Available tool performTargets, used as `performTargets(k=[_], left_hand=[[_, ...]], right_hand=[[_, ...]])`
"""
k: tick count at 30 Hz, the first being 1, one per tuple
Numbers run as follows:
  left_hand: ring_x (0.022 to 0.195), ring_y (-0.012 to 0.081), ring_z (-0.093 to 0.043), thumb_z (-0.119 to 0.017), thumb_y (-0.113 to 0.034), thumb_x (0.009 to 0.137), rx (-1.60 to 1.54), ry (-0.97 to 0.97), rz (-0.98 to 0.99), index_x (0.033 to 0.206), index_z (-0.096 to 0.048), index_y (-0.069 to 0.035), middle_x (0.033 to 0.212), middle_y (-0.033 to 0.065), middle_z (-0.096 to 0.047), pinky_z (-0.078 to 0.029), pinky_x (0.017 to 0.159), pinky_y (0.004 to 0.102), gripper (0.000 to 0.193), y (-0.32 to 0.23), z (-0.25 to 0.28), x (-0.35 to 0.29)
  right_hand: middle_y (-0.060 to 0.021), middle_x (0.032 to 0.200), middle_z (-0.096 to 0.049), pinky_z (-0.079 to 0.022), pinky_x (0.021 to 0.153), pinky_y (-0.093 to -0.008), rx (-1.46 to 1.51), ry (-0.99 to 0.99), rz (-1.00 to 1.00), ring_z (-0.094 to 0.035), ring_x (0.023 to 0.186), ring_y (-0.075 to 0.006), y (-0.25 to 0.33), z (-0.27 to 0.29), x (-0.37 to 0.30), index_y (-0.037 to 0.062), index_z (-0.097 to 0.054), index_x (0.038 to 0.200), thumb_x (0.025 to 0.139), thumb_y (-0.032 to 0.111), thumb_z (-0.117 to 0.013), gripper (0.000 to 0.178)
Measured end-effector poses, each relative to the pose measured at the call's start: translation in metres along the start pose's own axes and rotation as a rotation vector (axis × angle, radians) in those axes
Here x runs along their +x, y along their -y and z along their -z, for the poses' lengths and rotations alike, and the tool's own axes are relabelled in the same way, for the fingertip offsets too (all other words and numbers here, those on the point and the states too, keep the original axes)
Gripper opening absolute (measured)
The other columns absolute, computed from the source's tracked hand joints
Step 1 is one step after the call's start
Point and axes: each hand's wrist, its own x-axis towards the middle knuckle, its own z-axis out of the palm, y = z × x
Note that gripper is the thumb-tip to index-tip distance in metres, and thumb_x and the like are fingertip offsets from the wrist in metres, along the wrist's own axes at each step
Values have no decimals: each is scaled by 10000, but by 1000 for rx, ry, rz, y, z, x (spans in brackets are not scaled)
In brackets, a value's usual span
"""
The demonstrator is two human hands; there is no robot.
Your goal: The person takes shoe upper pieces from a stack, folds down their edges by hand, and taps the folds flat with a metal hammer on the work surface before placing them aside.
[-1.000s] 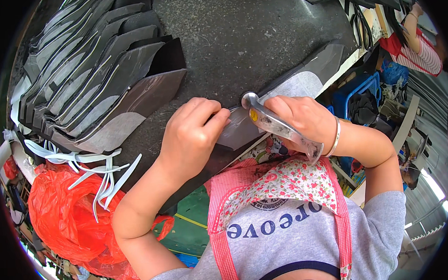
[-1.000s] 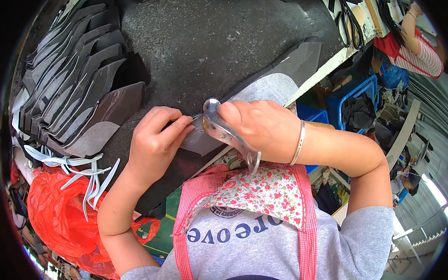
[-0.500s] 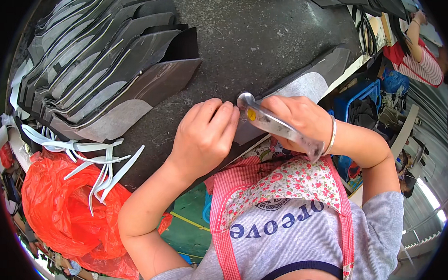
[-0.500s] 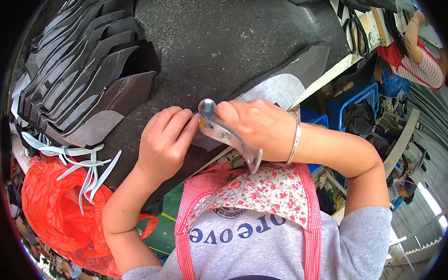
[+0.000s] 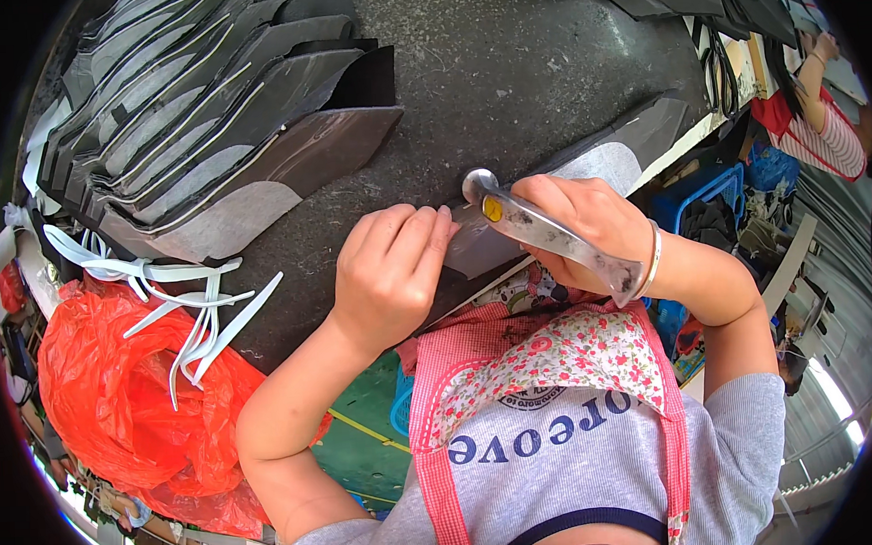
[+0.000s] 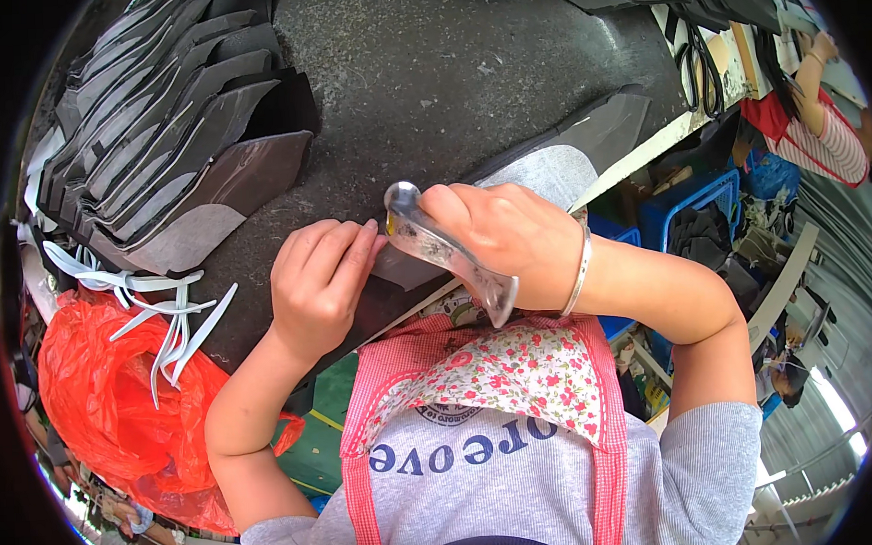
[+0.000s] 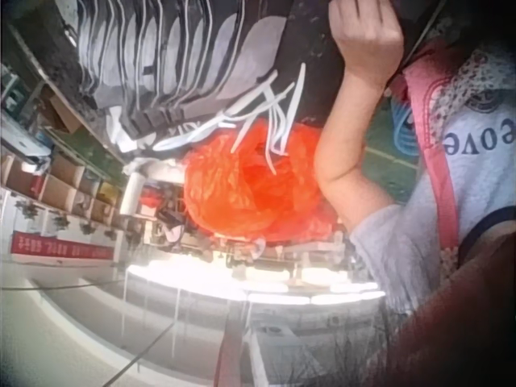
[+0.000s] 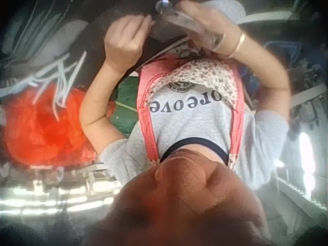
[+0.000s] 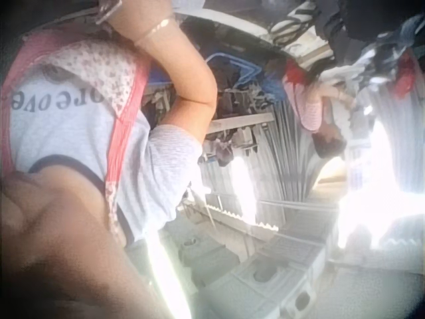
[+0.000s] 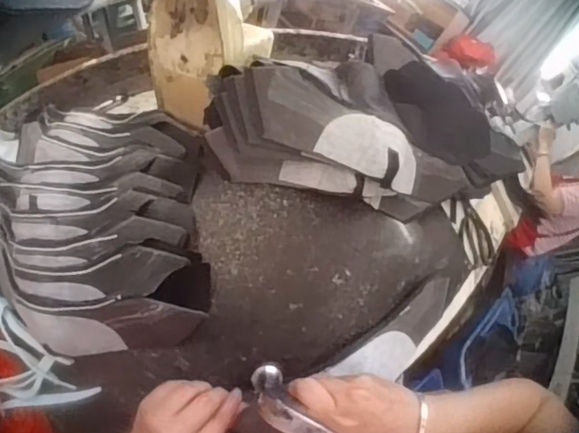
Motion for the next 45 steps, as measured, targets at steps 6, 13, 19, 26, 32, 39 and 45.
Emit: performTargets(k=[6, 13, 19, 26, 32, 39, 45], left_hand=[[766, 274, -625, -764, -11, 692, -53, 37, 16, 899, -687, 30, 835, 112, -627, -515, 661, 368, 224, 1, 2, 3], [743, 267, -613, -757, -32, 708, -123, -4, 205, 871, -682, 16, 817, 97, -622, -498, 635, 362, 186, -1, -1, 0], [754, 278, -619, -737, 14, 678, -91, 9, 76, 881, -678, 35, 830, 109, -620, -505, 651, 373, 212, -1, 0, 0], [821, 292, -620, -633, -63, 639, 35, 76, -84, 857, -660, 80, 879, 149, -619, -521, 702, 389, 263, -6, 2, 0], [797, 231, -600, -636, -51, 630, 150, 59, -163, 847, -665, 93, 842, 118, -605, -516, 694, 332, 262, -8, 1, 2], [992, 307, -589, -715, -174, 725, 255, 163, 73, 945, -635, 23, 1035, 135, -602, -495, 810, 399, 306, -46, -6, 29], [1199, 382, -458, -817, -309, 641, 0, 208, 7, 1224, -549, -71, 1290, 209, -475, -409, 977, 475, 684, -69, -74, 77]], right_hand=[[-198, 849, -579, -489, 645, -495, -39, 10, 5, -604, 782, -426, 0, -1, 6, 0, -417, 1070, 750, 61, -665, 409], [-202, 864, -591, -496, 640, -493, -4, 8, 4, -615, 787, -418, 0, -3, 6, -2, -419, 1069, 759, 71, -671, 407], [-169, 771, -571, -489, 548, -430, -26, -132, 67, -611, 657, -387, 1, -2, 10, 1, -505, 1027, 774, 33, -679, 308], [-183, 827, -591, -513, 607, -461, -66, -12, 99, -630, 728, -395, 4, 1, 10, -1, -431, 1015, 731, 104, -702, 407], [-166, 815, -592, -526, 582, -435, -175, 117, 58, -646, 709, -365, 3, 9, 7, -3, -465, 1018, 743, 157, -697, 393], [-173, 843, -623, -500, 582, -355, -165, -464, 60, -633, 666, -318, -20, 35, -31, -19, -593, 1012, 798, -8, -692, 236], [-188, 928, -636, -530, 625, -366, -172, -609, 101, -654, 745, -351, -28, 55, -58, -44, -616, 1012, 772, -15, -680, 250]])
